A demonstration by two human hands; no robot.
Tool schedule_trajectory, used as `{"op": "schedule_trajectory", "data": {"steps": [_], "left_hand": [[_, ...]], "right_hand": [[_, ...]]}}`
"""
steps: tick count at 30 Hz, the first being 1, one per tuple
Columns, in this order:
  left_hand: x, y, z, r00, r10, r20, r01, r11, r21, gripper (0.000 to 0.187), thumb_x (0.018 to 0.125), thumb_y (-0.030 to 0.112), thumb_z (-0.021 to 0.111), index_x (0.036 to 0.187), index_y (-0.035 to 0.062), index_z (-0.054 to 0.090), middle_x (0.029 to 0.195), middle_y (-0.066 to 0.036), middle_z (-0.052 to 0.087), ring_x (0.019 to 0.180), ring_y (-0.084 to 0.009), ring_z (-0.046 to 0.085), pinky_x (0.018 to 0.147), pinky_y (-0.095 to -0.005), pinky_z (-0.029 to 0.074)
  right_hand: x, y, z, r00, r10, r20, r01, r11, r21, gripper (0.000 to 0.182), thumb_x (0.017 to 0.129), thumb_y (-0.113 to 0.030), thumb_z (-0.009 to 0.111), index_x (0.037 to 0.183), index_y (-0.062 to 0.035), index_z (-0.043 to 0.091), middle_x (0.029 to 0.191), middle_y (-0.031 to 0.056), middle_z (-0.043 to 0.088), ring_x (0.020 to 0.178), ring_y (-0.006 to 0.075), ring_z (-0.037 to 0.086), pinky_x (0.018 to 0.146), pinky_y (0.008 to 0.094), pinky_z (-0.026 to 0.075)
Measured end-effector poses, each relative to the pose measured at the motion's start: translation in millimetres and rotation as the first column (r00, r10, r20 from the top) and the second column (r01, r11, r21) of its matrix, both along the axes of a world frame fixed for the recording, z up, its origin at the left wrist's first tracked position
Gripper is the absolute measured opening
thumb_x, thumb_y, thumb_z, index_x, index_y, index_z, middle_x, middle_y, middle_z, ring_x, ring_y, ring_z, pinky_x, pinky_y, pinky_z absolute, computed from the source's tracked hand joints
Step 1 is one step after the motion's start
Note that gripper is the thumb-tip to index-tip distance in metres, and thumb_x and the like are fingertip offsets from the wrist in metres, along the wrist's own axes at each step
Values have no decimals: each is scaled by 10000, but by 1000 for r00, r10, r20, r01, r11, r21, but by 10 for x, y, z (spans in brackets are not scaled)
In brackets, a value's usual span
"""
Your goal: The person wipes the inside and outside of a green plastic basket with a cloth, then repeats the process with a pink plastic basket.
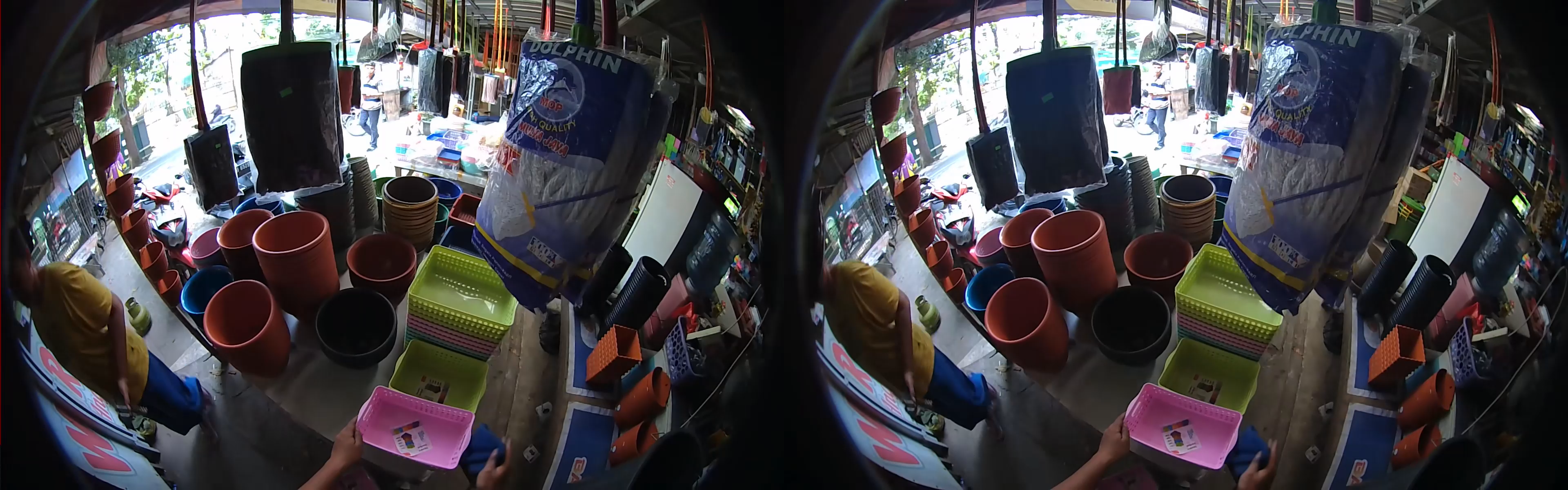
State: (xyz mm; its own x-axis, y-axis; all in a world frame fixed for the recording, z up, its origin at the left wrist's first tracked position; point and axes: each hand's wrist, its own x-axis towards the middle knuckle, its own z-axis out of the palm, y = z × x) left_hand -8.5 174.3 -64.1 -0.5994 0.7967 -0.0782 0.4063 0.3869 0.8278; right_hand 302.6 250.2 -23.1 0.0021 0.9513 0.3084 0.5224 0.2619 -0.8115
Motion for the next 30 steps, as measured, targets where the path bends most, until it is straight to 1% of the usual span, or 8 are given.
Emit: {"op": "schedule_trajectory", "data": {"steps": [1,7,10,11,13,22,28,30], "left_hand": [[3,4,20,1000,9,4,-9,1000,-5,368,973,204,428,1307,79,520,1144,-252,613,1075,-420,586,890,-465,480],[-43,3,-166,998,17,61,-17,1000,-5,363,967,195,439,1285,45,530,1149,-258,612,1090,-421,577,900,-460,471],[14,20,-199,999,29,29,-29,999,19,362,962,188,448,1278,31,530,1142,-258,615,1083,-427,577,898,-462,470],[26,25,-201,999,47,-11,-47,998,30,360,960,184,453,1274,26,532,1137,-256,617,1075,-431,578,893,-464,471],[37,38,-289,999,13,-41,-11,998,61,371,959,181,453,1292,31,519,1139,-258,613,1064,-429,581,892,-466,470],[70,-17,-277,996,-2,-89,9,997,78,493,969,206,447,1453,135,385,1155,-235,592,1068,-398,576,888,-469,468],[3,-203,-362,996,-30,-87,36,997,68,477,973,260,453,1433,142,412,1174,-221,591,1072,-375,583,884,-455,475],[20,-417,-493,984,12,-178,26,978,209,490,957,225,513,1424,106,425,1026,-226,639,954,-389,616,847,-432,486]], "right_hand": [[-4,-4,3,986,-152,-74,142,983,-119,479,954,-185,510,1381,21,437,1248,260,587,1189,387,546,999,420,419],[91,83,210,815,-385,-432,385,918,-91,454,915,-191,555,1295,48,489,1218,195,572,1118,288,571,964,383,440],[31,125,-312,999,52,8,-52,973,225,612,835,-174,544,1367,94,404,1390,293,436,1298,414,431,1104,492,295],[-151,35,-138,956,202,214,-251,939,235,674,790,-172,574,1383,89,389,1424,300,394,1340,442,372,1127,513,252],[-300,-64,-443,813,308,494,-342,939,-22,775,728,-152,638,1400,99,344,1491,292,293,1371,487,281,1123,537,254],[-319,-76,-693,791,311,527,-299,948,-109,827,729,-199,658,1412,113,309,1523,274,233,1414,469,189,1153,495,220],[-344,-147,-516,855,288,432,-256,958,-132,750,765,-154,619,1413,88,330,1497,278,293,1400,441,256,1139,527,225],[-334,-278,-386,871,317,374,-309,947,-83,737,770,-146,614,1413,83,336,1491,279,306,1388,439,281,1134,540,221]]}}
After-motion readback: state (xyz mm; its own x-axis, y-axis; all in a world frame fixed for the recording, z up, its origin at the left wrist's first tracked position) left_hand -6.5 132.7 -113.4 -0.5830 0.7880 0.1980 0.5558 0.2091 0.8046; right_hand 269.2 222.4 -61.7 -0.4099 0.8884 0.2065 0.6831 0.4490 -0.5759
